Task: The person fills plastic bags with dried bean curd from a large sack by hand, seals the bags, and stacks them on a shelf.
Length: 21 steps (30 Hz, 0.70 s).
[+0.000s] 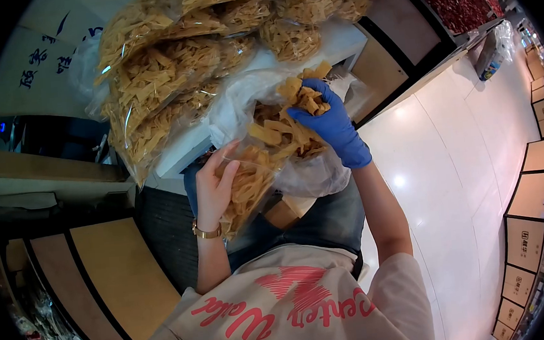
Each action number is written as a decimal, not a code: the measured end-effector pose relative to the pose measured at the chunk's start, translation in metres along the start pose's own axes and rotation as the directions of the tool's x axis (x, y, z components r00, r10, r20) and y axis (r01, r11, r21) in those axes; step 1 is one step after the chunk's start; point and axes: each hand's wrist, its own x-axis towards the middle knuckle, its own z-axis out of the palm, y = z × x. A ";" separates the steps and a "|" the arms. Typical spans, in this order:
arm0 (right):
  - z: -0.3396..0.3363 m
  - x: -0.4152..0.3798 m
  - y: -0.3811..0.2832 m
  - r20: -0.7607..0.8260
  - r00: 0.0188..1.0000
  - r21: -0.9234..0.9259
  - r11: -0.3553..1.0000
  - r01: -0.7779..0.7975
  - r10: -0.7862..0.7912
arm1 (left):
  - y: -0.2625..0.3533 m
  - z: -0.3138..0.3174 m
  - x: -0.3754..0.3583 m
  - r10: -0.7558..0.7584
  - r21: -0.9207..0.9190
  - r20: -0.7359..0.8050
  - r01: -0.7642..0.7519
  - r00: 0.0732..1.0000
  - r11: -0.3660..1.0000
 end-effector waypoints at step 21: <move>0.015 -0.003 -0.016 0.583 0.771 -0.069 0.962 -0.266 0.255 | -0.024 0.047 0.019 0.029 0.021 -0.084 -0.027 0.996 0.999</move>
